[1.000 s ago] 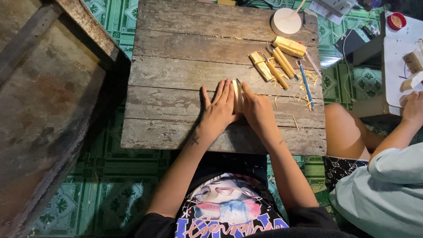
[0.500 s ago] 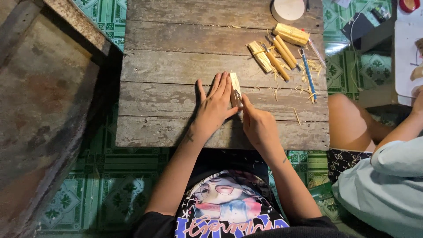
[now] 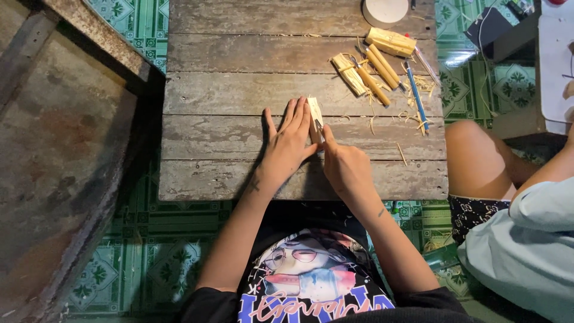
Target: Sanding and shaping small wooden components for a model using sandpaper and a small knife.
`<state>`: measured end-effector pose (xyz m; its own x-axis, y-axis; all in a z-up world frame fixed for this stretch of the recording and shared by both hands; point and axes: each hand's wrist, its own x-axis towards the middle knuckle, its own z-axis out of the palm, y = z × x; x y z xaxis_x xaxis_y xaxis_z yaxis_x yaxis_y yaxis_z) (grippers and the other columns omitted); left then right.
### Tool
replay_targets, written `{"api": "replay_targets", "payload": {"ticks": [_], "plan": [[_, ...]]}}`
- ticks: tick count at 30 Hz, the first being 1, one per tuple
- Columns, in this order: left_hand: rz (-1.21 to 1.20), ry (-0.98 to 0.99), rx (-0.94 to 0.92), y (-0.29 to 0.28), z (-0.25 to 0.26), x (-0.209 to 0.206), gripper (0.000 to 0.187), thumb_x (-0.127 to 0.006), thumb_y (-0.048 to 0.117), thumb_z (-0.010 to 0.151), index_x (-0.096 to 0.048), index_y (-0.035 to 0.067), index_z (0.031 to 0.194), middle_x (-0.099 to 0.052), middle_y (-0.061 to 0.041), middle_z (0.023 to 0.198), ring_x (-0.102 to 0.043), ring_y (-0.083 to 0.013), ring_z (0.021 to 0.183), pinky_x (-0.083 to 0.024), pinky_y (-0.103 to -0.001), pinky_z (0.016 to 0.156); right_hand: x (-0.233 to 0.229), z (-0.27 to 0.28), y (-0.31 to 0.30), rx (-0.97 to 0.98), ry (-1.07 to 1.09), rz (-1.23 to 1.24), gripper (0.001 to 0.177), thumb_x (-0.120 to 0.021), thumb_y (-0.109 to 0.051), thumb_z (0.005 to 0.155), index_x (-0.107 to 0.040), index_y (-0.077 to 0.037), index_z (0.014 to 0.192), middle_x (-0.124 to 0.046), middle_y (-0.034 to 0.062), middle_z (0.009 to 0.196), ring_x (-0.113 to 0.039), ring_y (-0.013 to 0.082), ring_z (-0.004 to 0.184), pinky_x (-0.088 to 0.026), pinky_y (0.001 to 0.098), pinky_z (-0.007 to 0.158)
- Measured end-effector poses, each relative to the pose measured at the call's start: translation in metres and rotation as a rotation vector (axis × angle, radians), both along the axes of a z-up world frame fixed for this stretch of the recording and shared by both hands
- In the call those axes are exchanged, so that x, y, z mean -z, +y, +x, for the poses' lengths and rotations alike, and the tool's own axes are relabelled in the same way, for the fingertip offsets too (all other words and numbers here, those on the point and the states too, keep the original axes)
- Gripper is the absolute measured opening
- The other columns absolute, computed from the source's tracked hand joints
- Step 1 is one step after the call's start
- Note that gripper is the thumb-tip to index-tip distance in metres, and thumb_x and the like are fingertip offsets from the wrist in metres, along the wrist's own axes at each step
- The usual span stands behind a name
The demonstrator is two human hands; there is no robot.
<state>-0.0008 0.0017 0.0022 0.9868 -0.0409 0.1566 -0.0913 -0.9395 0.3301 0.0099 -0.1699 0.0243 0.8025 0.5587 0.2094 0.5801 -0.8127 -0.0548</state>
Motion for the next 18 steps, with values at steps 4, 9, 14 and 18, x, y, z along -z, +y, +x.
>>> {"api": "replay_targets", "payload": {"ticks": [4,9,14,18], "plan": [[0.004,-0.009,0.009,0.0,0.0,0.002,0.089,-0.073,0.04,0.088,-0.032,-0.003,0.156,-0.027,-0.018,0.167,-0.022,-0.0296,0.156,-0.003,-0.075,0.116,0.005,0.002,0.007,0.007,0.031,-0.001,0.057,-0.052,-0.02,0.096,-0.049,-0.01,0.153,-0.072,0.0133,0.064,-0.073,0.031,0.058,-0.056,0.0425,0.053],[0.026,-0.013,0.011,0.0,-0.002,0.0,0.089,-0.07,0.042,0.09,-0.032,-0.003,0.156,-0.027,-0.018,0.167,-0.021,-0.0296,0.156,-0.003,-0.074,0.116,0.017,0.007,0.008,0.009,0.033,-0.006,0.059,-0.056,-0.023,0.095,-0.047,-0.01,0.152,-0.069,0.0172,0.062,-0.072,0.0382,0.059,-0.055,0.0544,0.054],[0.032,-0.017,0.01,0.0,-0.001,0.003,0.09,-0.072,0.04,0.09,-0.03,-0.004,0.156,-0.026,-0.018,0.167,-0.02,-0.0296,0.156,-0.002,-0.074,0.116,0.012,0.008,0.011,0.006,0.05,0.042,0.063,-0.059,-0.022,0.093,-0.046,-0.008,0.152,-0.069,0.0191,0.065,-0.072,0.0405,0.062,-0.056,0.0546,0.055],[0.047,-0.025,0.013,0.0,-0.002,0.002,0.091,-0.074,0.036,0.089,-0.028,-0.005,0.157,-0.025,-0.019,0.167,-0.02,-0.0302,0.156,-0.002,-0.074,0.116,0.018,0.009,0.016,0.017,0.062,0.09,0.067,-0.063,-0.02,0.09,-0.044,-0.006,0.154,-0.068,0.0242,0.064,-0.071,0.045,0.062,-0.055,0.0588,0.057]]}}
